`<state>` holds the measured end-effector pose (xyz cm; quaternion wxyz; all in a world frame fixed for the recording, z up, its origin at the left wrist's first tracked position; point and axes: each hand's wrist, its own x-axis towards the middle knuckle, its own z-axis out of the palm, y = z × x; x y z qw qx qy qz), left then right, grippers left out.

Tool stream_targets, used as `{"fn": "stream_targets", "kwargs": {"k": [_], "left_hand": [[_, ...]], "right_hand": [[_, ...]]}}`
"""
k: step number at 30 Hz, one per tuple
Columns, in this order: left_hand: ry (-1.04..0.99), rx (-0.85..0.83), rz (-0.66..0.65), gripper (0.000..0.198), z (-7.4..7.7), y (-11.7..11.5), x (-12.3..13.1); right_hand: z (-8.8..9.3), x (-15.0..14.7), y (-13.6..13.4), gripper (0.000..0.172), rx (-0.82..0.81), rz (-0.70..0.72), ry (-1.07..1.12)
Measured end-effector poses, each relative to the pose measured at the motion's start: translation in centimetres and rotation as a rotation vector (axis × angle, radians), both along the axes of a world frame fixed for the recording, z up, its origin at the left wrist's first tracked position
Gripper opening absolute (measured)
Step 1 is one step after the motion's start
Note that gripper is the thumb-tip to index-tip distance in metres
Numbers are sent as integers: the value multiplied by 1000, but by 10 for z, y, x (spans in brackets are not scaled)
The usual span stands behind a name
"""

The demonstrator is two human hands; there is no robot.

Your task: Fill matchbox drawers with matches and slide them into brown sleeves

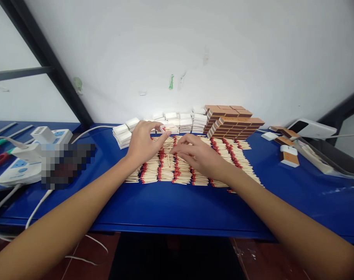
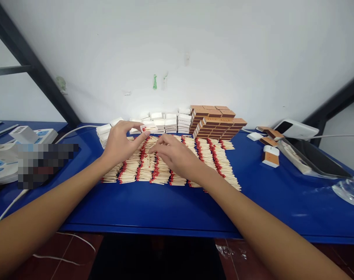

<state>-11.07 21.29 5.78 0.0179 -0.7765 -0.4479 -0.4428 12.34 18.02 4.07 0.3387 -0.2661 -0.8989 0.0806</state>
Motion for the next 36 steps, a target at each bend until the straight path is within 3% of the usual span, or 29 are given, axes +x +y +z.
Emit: {"fn": "stream_targets", "kwargs": {"k": [7, 17, 28, 36], "left_hand": [[-17, -5, 6, 16, -1, 0, 1], [-5, -28, -8, 17, 2, -3, 3], [30, -29, -28, 17, 1, -1, 2], [69, -36, -31, 24, -1, -1, 2]], "right_hand": [[-11, -17, 7, 43, 156, 101, -143], [-12, -13, 11, 23, 201, 29, -184], [-1, -5, 5, 13, -30, 1, 23], [13, -3, -3, 5, -283, -208, 232]]}}
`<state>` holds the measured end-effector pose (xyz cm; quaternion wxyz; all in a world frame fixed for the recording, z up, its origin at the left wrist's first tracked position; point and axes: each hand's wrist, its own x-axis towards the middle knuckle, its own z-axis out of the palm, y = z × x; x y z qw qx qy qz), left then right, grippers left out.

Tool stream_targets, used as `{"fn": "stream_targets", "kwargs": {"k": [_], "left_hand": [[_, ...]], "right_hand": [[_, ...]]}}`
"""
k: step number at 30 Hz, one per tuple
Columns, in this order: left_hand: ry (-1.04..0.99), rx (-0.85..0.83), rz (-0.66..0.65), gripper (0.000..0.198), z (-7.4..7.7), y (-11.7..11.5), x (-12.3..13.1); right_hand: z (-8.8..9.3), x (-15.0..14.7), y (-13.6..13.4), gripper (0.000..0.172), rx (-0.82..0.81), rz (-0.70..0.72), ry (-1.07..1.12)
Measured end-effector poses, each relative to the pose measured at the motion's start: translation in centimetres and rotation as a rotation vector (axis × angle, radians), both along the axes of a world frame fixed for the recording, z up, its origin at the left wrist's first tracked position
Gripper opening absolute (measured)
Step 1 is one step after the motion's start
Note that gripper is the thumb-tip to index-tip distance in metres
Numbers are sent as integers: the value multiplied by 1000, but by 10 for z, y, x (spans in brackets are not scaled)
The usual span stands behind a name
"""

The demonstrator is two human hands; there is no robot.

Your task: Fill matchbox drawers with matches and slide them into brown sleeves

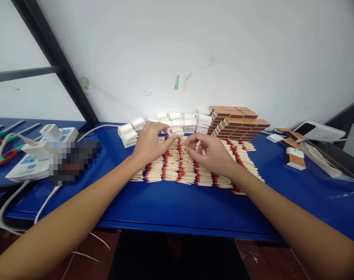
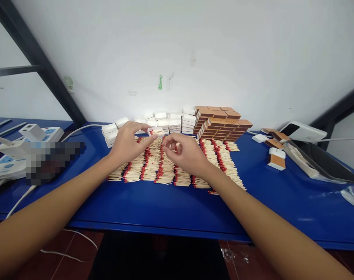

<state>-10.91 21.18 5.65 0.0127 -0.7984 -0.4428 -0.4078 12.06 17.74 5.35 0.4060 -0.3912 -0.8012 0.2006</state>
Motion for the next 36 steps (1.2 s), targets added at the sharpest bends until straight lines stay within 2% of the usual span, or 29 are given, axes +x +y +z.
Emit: {"fn": "stream_targets", "kwargs": {"k": [6, 12, 18, 21, 27, 36], "left_hand": [[-3, 10, 2, 22, 0, 1, -1], [-4, 5, -7, 24, -1, 1, -1], [-6, 9, -9, 25, 0, 0, -1], [-3, 9, -6, 24, 0, 0, -1], [-8, 21, -14, 25, -1, 1, -2], [4, 24, -9, 25, 0, 0, -1]], "right_hand": [[1, 0, -4, 16, -176, 53, 87], [-5, 2, -2, 27, -113, 92, 27], [-9, -3, -6, 38, -226, 137, 82], [-13, -3, -4, 34, -223, 127, 51], [-20, 4, 1, 16, -122, 99, -77], [-19, 5, 5, 7, 17, 110, -261]]}}
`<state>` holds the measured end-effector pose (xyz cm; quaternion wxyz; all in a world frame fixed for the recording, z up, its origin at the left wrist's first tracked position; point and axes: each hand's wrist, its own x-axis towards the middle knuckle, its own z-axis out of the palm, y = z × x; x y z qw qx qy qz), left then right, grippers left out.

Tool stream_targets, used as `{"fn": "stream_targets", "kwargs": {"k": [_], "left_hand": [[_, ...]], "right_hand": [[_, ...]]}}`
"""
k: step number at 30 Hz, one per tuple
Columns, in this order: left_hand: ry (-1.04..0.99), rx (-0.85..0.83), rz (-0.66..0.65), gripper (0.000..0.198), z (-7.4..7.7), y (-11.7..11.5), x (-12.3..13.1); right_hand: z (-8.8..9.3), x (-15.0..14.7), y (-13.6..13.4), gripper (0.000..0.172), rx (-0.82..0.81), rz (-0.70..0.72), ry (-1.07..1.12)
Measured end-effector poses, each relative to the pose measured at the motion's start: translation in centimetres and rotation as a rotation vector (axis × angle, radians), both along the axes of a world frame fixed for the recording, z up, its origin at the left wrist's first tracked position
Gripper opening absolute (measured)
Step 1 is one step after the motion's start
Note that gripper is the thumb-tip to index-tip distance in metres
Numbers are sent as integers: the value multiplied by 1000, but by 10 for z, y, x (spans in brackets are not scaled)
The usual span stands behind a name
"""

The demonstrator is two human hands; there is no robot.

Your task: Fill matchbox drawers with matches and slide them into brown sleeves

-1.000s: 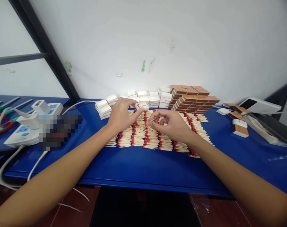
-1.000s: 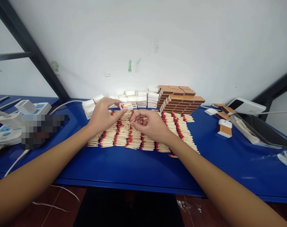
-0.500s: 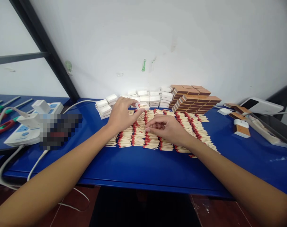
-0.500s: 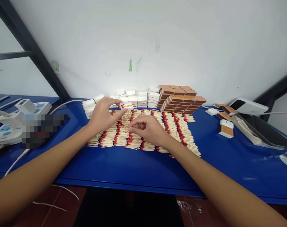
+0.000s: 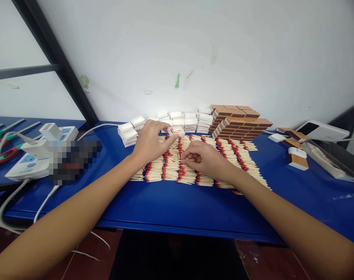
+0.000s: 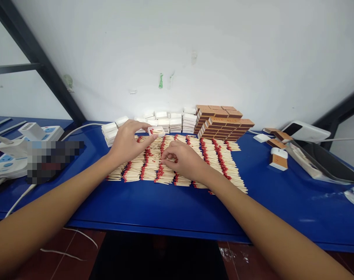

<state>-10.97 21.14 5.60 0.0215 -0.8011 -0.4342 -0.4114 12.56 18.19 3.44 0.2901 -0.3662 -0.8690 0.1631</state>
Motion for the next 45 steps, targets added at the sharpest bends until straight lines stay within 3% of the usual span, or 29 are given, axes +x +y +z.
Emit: {"fn": "stream_targets", "kwargs": {"k": [7, 13, 19, 27, 35, 41, 45], "left_hand": [[-1, -3, -16, 25, -1, 1, 0], [32, -11, -39, 31, -2, 1, -2], [76, -14, -236, 36, -4, -2, 1], [45, -26, -366, 34, -2, -11, 8], [-11, -70, -226, 26, -2, -6, 5], [-18, -54, -64, 23, -4, 0, 2], [-34, -60, -21, 25, -3, 0, 2]], "right_hand": [[0, -3, -2, 9, 4, 23, -85], [8, 8, -1, 13, 56, -10, 5], [17, 15, 1, 10, 185, -173, 115], [13, 14, 1, 6, 267, -156, 64], [19, 15, -1, 9, 323, -191, 107], [10, 11, 1, 9, 224, -147, 76], [4, 3, 2, 9, 150, -168, 25]]}}
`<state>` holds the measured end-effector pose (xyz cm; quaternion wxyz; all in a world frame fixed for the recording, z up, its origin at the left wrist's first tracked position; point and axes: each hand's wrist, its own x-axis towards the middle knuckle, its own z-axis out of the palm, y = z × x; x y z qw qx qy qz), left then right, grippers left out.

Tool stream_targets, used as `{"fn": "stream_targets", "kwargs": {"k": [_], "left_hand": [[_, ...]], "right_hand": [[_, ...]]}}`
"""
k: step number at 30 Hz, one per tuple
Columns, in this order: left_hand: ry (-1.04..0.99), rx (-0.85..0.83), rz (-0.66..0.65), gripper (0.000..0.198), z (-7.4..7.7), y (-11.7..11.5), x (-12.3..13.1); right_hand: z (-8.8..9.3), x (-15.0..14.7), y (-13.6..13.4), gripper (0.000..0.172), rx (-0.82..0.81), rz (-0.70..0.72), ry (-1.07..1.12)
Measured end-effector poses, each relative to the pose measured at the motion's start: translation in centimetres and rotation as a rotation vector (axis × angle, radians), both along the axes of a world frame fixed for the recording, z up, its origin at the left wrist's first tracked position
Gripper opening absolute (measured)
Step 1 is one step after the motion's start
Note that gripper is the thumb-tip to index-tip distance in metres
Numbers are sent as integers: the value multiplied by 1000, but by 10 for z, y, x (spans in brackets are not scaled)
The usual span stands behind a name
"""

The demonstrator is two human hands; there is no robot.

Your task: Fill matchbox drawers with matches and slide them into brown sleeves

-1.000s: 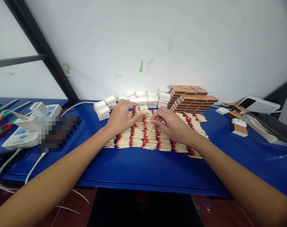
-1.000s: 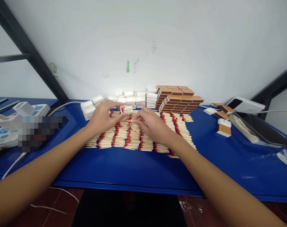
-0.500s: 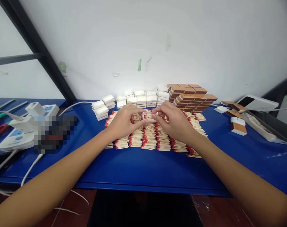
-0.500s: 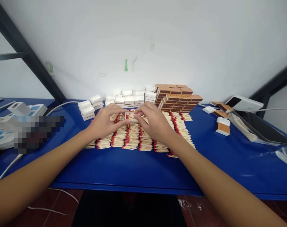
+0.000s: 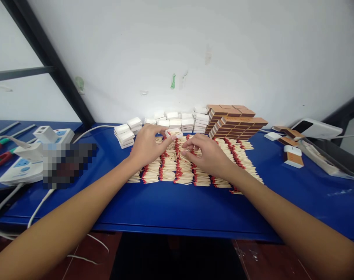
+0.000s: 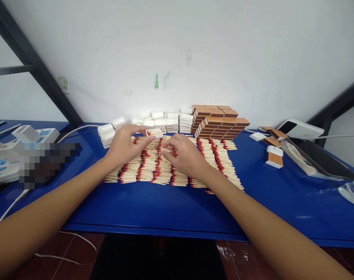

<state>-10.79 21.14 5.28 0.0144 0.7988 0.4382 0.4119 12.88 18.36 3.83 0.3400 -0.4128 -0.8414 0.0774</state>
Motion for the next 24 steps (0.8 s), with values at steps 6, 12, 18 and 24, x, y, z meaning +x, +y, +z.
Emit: {"fn": "stream_targets", "kwargs": {"k": [6, 12, 18, 24], "left_hand": [[8, 8, -16, 27, 3, -2, 0], [13, 8, -10, 25, 3, -2, 0], [17, -12, -3, 25, 5, -4, 0], [23, 8, -7, 27, 3, -3, 0]], "right_hand": [[-4, -14, 0, 8, -88, 33, 27], [4, -14, -2, 12, -124, 33, 112], [25, 0, -12, 11, -257, 18, 140], [20, 3, -12, 9, -304, 87, 46]]}}
